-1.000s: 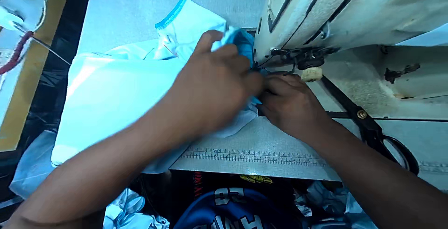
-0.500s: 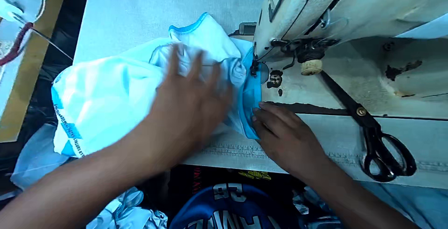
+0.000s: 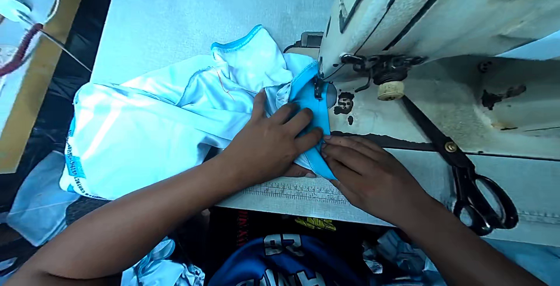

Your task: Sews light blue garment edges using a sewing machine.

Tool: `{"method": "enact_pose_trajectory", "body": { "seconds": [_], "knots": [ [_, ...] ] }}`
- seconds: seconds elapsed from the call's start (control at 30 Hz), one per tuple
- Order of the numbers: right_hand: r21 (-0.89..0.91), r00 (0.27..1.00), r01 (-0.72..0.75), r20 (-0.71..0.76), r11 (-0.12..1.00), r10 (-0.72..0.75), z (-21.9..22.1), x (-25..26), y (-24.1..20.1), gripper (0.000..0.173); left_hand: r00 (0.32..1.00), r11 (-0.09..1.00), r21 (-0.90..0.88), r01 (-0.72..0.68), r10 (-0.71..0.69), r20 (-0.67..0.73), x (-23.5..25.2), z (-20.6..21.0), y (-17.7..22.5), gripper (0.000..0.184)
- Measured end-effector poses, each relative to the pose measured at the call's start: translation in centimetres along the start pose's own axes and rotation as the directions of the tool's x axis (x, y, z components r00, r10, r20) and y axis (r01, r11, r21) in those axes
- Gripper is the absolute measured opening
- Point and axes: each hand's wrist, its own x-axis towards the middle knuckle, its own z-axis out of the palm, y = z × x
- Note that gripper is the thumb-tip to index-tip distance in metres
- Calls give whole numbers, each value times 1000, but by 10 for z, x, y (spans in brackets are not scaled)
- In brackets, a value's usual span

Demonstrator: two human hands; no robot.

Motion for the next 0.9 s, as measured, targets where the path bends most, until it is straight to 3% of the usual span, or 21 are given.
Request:
{"method": "enact_pose_trajectory", "body": {
  "seconds": [0.27,0.37,0.47,0.5,0.57,0.63,0.67,0.7,0.77,0.9],
  "knots": [
    [-38,1000,-3,5,999,4,1,22,14,29,1000,998,-60,-6,5,-7,17,4,-34,64],
    [-37,1000,-13,-12,999,12,4,30,18,27,1000,1000,22,-6,5,10,21,-6,-40,63],
    [-31,1000,-8,-16,999,7,3,35,20,23,995,994,45,-96,96,20,13,-46,-7,35],
    [-19,1000,-23,-8,1000,23,2,35,17,22,982,984,-13,-179,179,51,9,-59,7,34],
    [12,996,-89,18,996,89,-2,33,1,23,940,906,-292,-308,337,54,6,-65,19,34],
    [15,990,-134,-35,991,135,-7,28,-21,19,941,778,-543,-317,329,-77,15,-51,6,34],
    [-16,989,-130,-67,991,128,-6,24,-30,15,950,774,-554,-308,284,-131,19,-41,-3,34],
    [-50,989,-127,-75,991,123,-3,18,-35,14,962,838,-471,-274,236,-138,20,-33,-11,38],
    [-57,991,-121,-59,991,117,2,5,-35,17,988,969,-194,-153,144,-59,13,-18,-12,63],
    [-17,997,-71,-31,997,70,1,-15,-29,18,998,999,23,-49,50,-31,-12,-6,17,67]
  ]
}}
